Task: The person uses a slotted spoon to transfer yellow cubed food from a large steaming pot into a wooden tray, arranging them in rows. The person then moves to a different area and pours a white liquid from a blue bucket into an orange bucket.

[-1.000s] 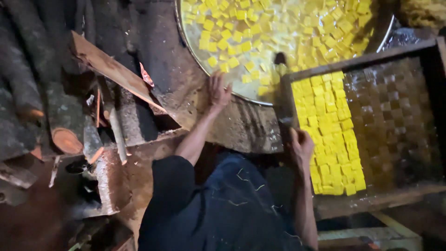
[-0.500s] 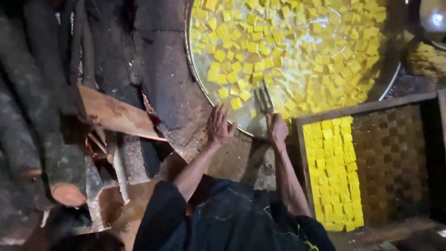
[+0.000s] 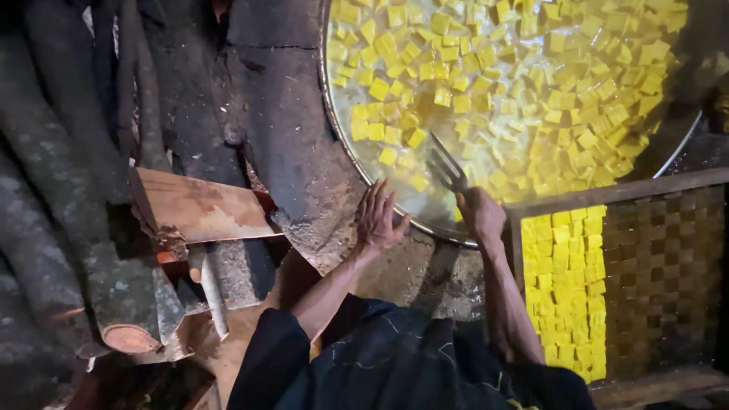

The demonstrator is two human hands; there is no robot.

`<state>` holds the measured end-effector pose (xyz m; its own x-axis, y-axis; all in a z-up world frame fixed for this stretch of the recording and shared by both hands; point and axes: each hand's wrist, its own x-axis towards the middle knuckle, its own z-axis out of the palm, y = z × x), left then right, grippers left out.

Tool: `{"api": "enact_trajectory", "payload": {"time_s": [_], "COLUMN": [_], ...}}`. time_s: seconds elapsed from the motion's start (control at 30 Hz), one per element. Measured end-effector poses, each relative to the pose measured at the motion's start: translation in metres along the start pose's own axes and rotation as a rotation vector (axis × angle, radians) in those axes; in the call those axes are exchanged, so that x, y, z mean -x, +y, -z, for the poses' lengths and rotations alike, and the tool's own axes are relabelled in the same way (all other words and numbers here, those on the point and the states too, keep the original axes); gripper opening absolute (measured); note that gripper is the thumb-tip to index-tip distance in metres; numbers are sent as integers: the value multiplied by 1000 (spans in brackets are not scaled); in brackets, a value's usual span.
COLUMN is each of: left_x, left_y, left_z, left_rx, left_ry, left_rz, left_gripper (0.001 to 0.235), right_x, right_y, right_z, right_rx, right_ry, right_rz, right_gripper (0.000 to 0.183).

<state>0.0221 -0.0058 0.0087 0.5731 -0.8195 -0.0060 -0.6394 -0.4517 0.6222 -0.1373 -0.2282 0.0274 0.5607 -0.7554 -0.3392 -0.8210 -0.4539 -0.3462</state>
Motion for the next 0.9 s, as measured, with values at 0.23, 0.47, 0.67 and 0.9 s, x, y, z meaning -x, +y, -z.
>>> {"api": "enact_trajectory", "payload": {"time_s": [0.23,0.47,0.67,0.9], "left_x": [0,-1,-10,-2], "left_y": [3,8,12,17], "left_z": [3,10,12,17], "left_rx": [10,32,41,26], "left_ry": [28,66,86,56], "left_rz": [-11,-31,-21,-16], "left_gripper": [69,65,65,64], "right_x": [-46,-6,56,53], "right_y": [-27,-49,-11,-4], "right_z": [-48,-49,-21,-16], "right_rx": [-208,-691,-762,-351], "right_ry": [-7,-111,169,116], "right_rz": [150,-28,-2,-305], "right_gripper": [36,38,37,41]}}
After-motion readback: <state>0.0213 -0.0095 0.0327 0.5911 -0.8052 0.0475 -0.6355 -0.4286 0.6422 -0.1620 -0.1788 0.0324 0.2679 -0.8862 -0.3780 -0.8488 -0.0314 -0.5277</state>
